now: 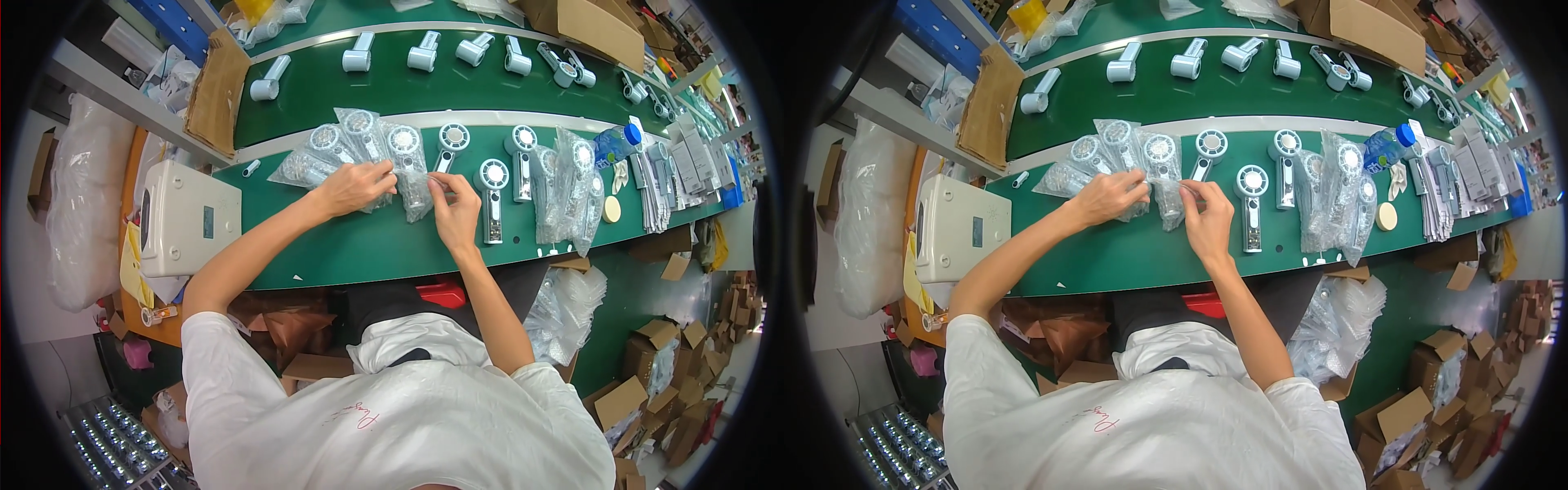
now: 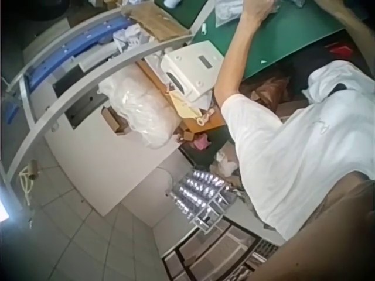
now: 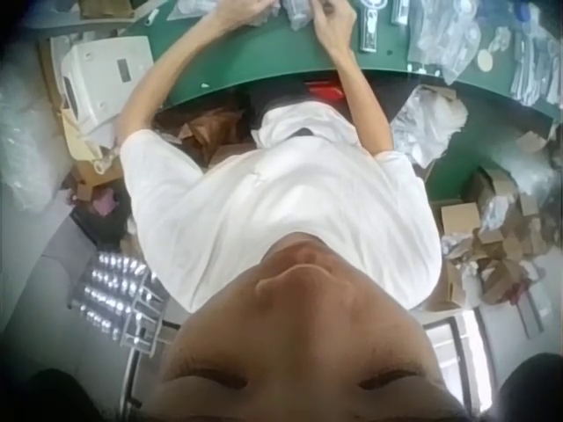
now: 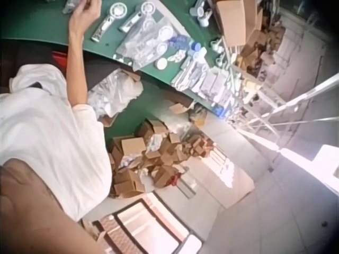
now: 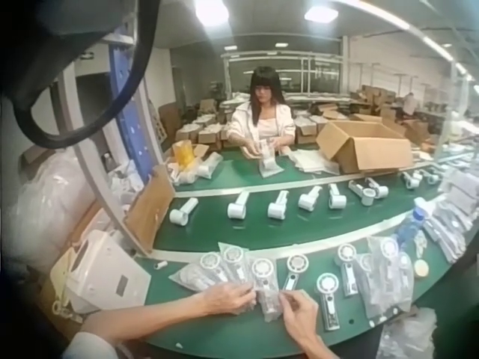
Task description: Packaging shower heads into bubble wrap bags on an assembly line.
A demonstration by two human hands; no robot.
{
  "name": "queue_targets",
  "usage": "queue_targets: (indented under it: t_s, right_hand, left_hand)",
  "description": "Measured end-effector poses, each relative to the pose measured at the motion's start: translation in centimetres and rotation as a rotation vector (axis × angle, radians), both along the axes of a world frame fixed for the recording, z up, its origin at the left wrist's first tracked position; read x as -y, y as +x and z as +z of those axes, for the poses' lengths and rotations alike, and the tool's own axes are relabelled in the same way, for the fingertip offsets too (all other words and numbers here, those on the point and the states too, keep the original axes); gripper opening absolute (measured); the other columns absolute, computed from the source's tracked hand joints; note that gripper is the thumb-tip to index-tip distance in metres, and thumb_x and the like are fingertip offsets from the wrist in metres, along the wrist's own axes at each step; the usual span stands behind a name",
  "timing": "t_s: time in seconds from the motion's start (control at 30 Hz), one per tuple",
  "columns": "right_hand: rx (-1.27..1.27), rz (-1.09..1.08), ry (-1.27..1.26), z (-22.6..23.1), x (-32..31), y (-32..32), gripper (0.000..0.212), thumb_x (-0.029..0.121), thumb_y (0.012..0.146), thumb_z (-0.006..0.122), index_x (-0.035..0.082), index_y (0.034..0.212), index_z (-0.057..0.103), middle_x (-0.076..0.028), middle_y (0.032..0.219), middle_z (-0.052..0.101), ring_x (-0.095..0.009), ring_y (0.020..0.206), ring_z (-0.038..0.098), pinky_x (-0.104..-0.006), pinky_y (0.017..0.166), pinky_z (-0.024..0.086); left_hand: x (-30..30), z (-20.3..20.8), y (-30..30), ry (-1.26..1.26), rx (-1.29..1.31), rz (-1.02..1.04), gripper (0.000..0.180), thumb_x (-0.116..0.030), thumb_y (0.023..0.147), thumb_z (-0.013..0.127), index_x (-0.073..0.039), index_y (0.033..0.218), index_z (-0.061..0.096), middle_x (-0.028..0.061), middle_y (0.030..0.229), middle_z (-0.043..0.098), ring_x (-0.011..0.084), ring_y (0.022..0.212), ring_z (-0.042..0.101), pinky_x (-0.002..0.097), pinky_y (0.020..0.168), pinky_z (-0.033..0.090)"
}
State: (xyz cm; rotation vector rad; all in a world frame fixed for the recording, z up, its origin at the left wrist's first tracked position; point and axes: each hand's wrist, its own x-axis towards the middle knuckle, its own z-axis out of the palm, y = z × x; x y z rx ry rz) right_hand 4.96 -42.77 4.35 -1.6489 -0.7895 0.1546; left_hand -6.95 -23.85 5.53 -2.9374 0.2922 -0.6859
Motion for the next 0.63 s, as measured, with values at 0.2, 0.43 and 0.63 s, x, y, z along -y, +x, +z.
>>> queue_targets:
  t_s: [0.2,0.43,0.63]
  right_hand:
    - [-0.008,0.077,-0.005,0.5,-0.9,0.3,0.012,0.003,0.085,0.069,-0.001,0.097,0.071,-0.007,0.082,0.066,-0.015,0.067,0.058,-0.0249,0.061,0.049]
    - [-0.140,0.205,0.070,1.7,-1.6,-0.1,0.010,0.000,0.083,0.070,-0.002,0.093,0.068,-0.007,0.083,0.067,-0.014,0.070,0.061,-0.0248,0.067,0.052]
    - [-0.180,0.325,0.084,3.2,-1.4,0.3,0.013,-0.003,0.083,0.070,-0.001,0.094,0.065,-0.008,0.087,0.069,-0.015,0.075,0.065,-0.0259,0.072,0.055]
  left_hand:
    - [-0.3,-0.3,0.2,-0.080,0.041,-0.039,0.022,-0.023,0.089,0.067,-0.010,0.085,0.050,0.0025,0.071,0.049,0.0160,0.047,0.051,0.0312,0.043,0.044]
    - [1.6,2.7,1.6,-0.544,-0.151,0.099,0.026,-0.022,0.085,0.072,-0.007,0.081,0.052,0.0076,0.057,0.055,0.0232,0.045,0.054,0.0351,0.043,0.042]
    - [0.3,2.0,0.6,-0.615,-0.059,0.034,0.013,-0.008,0.085,0.068,-0.005,0.096,0.063,0.0122,0.060,0.060,0.0269,0.050,0.057,0.0384,0.048,0.043]
